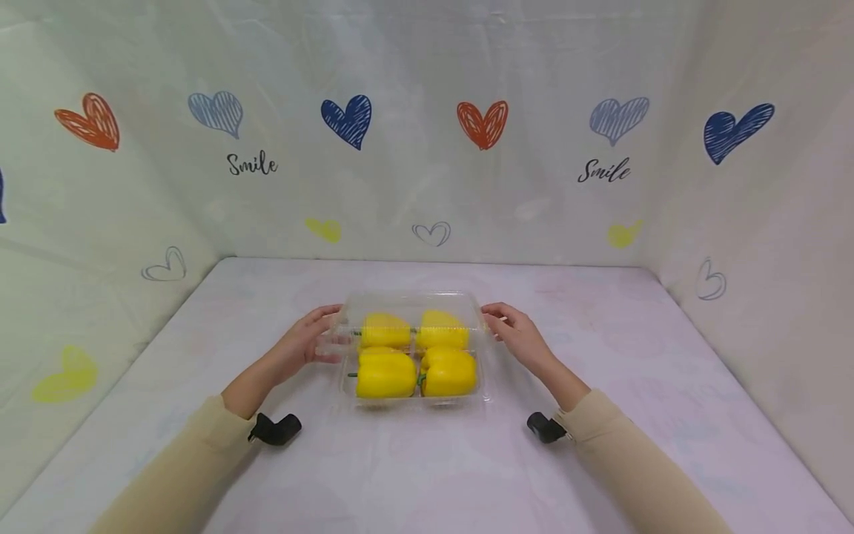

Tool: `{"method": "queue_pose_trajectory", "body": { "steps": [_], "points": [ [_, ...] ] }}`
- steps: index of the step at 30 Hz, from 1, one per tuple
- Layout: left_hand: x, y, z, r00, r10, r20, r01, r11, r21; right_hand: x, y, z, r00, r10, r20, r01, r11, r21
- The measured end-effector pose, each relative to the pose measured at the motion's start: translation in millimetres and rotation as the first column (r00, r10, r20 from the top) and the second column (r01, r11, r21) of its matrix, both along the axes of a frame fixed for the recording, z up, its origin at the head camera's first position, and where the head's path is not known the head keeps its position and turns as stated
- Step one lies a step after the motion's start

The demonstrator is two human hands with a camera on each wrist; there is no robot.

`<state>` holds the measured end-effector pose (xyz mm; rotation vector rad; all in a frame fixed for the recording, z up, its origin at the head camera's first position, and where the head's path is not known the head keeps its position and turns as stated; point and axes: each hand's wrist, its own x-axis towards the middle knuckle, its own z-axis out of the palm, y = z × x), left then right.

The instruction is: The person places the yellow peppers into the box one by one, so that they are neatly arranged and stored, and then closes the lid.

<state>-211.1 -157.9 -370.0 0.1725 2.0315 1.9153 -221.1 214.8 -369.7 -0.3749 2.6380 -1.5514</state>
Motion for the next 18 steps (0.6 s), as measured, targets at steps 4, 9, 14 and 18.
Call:
{"method": "queue_pose_trajectory", "body": {
  "steps": [4, 9, 14, 18],
  "points": [
    [6.7, -0.4, -2.6, 1.0, -0.008, 0.0, 0.008, 1.0, -0.03, 7.6, 0, -2.3, 1.0, 0.024, -0.001, -0.024, 1.0, 0.017],
    [15.7, 3.8, -5.7, 1.0, 0.03, -0.01, -0.031, 0.991, -0.131, 17.2, 0, -4.2, 0.999, 0.042, 0.001, -0.042, 0.999, -0.001],
    [25.0, 9.0, -7.4, 0.999, 0.038, -0.03, -0.043, 0.986, -0.16, 23.9, 0, -6.8, 0.998, 0.06, -0.007, -0.06, 0.998, 0.01],
    [28.3, 7.1, -11.3, 0.999, 0.017, -0.041, -0.021, 0.994, -0.111, 28.0, 2, -9.7, 0.996, 0.084, 0.01, -0.084, 0.996, -0.011]
  ]
}}
